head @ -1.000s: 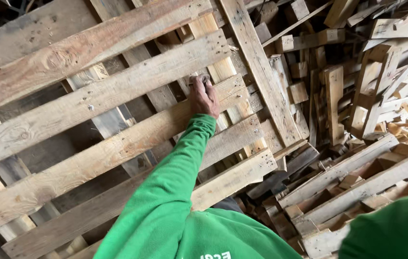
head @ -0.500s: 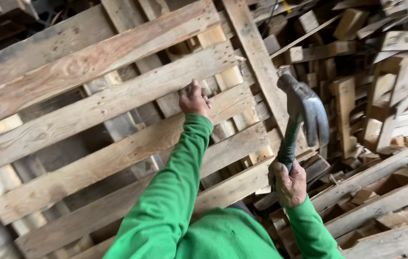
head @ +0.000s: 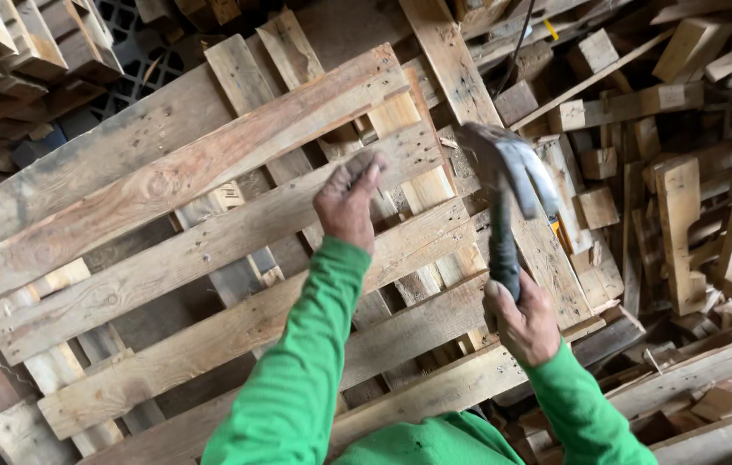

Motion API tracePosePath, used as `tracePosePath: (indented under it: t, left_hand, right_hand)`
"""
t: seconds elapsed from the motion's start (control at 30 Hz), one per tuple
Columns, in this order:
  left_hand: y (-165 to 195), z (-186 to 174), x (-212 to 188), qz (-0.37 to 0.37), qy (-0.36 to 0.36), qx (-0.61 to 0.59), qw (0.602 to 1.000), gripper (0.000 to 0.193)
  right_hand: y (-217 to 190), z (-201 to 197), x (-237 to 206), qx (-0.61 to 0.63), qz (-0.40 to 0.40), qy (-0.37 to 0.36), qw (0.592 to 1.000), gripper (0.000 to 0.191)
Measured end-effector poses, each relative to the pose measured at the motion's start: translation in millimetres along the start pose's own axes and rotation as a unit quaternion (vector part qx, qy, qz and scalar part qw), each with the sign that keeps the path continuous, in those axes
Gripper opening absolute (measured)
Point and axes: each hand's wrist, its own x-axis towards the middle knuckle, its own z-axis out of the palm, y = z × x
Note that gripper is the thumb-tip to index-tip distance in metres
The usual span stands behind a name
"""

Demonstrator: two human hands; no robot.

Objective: The person repairs wooden pallets by hammering nails into loose planks. They take nails from a wooden nail box, position each nail on a pallet board, and drive it in with a hammer, working across several pallets.

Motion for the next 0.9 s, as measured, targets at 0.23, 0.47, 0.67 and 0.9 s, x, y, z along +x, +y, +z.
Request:
tracePosePath:
  t: [0.23, 0.47, 0.67, 0.9]
  left_hand:
    - [-0.8, -35.4, 43.7, 0.303, -0.108, 0.507, 0.8, 0.021]
    - [69.7, -66.7, 57.3, 0.39, -0.362, 0.633, 0.563, 0.023]
    - [79.5, -28.4, 68.6, 0.363, -0.285, 0.708, 0.534, 0.017]
    - [9.4, 19.8, 50.9, 0.249, -0.109, 0.561, 0.782, 0.011]
  right_hand:
    - [5.1, 11.2, 46.3, -0.195, 0.115, -0.09, 0.97, 0.043]
    - [10.7, 7.1, 30.2, -0.139, 0.146, -0.092, 0.975, 0.038]
    - [10.4, 8.9, 21.6, -0.1, 0.13, -0.093, 0.982, 0.036]
    - [28.7, 9.4, 14.4, -0.054, 0.193, -0.104, 0.974, 0.039]
